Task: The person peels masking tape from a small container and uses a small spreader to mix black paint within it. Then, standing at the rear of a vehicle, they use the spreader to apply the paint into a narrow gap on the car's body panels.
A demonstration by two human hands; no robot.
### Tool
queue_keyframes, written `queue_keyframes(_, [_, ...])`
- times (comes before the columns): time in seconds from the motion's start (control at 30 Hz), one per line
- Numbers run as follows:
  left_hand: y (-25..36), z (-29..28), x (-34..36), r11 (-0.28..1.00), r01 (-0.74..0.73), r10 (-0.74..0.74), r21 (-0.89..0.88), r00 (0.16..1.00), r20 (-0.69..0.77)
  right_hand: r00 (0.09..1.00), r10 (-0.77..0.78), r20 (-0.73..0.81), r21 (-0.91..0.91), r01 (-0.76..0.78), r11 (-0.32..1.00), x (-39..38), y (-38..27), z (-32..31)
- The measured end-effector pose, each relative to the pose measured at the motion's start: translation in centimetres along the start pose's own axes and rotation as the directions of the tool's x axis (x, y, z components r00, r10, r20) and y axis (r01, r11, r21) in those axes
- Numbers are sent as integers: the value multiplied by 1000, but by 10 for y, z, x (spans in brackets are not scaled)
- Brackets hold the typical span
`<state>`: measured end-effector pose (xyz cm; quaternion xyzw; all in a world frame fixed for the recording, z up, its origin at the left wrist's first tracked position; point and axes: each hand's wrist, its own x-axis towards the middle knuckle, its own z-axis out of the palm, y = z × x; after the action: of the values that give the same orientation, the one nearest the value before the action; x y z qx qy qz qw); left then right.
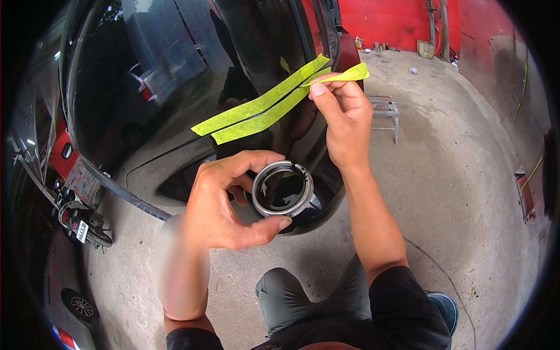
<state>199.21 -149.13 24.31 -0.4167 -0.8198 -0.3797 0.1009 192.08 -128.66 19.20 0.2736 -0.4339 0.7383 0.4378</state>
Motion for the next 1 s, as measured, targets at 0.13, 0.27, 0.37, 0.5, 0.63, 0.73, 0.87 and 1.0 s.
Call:
queue_keyframes(0.13, [0, 0, 0, 1000, -14, 14, 0, 1000, -5, 999, 12, -33, 16, -11, 1000, 0, -3, 1])
queue_keyframes(0.27, [0, 0, 0, 1000, -9, 9, -2, 1000, 1, 1000, 1, -6, 35, -1, 999, 0, 0, 0])
queue_keyframes(0.37, [1, 0, 0, 1000, 8, -8, -12, 1000, 3, 1000, 2, -29, 21, -2, 1000, 0, 0, 1])
queue_keyframes(0.5, [1, 0, 0, 1000, 13, -13, -10, 1000, 5, 1000, 14, -26, 20, -14, 1000, 0, -2, 0])
queue_keyframes(0.63, [1, 0, -1, 1000, 16, -16, -11, 1000, 4, 1000, -1, -19, 14, 1, 1000, 0, -2, 0])
queue_keyframes(0.73, [6, -2, -1, 995, 92, -92, 26, 995, 29, 1000, 7, -23, -2, -7, 1000, -1, -1, -1])
queue_keyframes(0.87, [5, -2, -1, 996, 83, -84, 30, 996, 32, 1000, 2, -31, -40, -3, 999, -1, -2, -2])
queue_keyframes(1.0, [4, -1, -1, 997, 73, -74, 39, 997, 24, 999, 5, -34, -30, -6, 1000, -5, -3, -2])
